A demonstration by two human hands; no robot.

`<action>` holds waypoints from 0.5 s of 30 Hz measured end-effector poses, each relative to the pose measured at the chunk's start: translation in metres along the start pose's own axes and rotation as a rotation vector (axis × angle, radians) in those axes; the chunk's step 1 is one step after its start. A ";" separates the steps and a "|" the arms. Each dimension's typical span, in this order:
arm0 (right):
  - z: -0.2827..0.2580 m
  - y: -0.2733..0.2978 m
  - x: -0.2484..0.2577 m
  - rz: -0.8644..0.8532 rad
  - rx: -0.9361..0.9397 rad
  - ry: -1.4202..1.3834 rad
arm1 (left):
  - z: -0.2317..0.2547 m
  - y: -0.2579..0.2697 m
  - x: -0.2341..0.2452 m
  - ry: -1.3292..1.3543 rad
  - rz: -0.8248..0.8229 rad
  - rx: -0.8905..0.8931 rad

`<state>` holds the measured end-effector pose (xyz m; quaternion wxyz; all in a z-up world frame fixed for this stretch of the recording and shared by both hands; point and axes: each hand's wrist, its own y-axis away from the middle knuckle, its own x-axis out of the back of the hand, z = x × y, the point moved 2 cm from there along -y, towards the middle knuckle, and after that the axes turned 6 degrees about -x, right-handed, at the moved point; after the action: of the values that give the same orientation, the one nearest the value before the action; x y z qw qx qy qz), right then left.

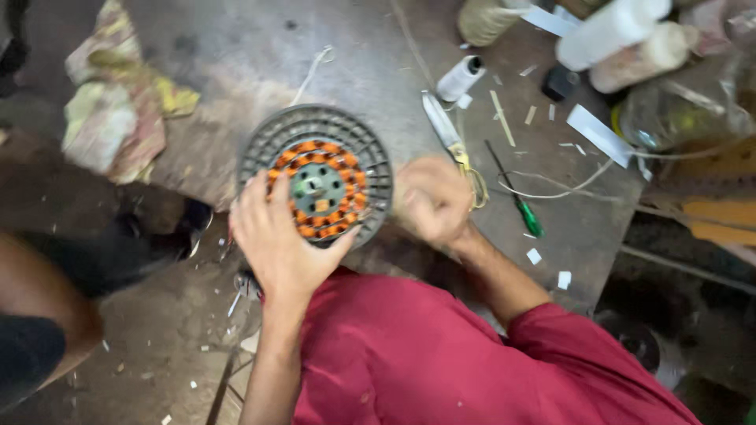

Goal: The person works on a motor stator, using a wooden stick to adjust orange copper windings within the slots. They use scissors to trim red wires and wooden sticks, then insert the sticks into the stator slots to secure the coils.

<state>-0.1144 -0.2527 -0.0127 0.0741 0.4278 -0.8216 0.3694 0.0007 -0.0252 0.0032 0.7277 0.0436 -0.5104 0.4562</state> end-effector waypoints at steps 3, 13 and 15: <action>0.070 0.009 0.036 0.528 -0.350 -0.106 | 0.000 0.000 0.000 0.005 0.007 -0.007; 0.232 -0.027 0.067 0.027 -0.322 0.569 | 0.002 -0.002 0.002 -0.011 0.015 -0.007; 0.239 -0.035 0.061 -0.035 -0.384 0.614 | 0.001 -0.003 0.001 0.001 0.026 0.011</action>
<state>-0.0796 -0.4652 -0.1385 0.4029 0.2890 -0.8080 0.3181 0.0019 -0.0268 0.0055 0.7218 0.0407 -0.5078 0.4685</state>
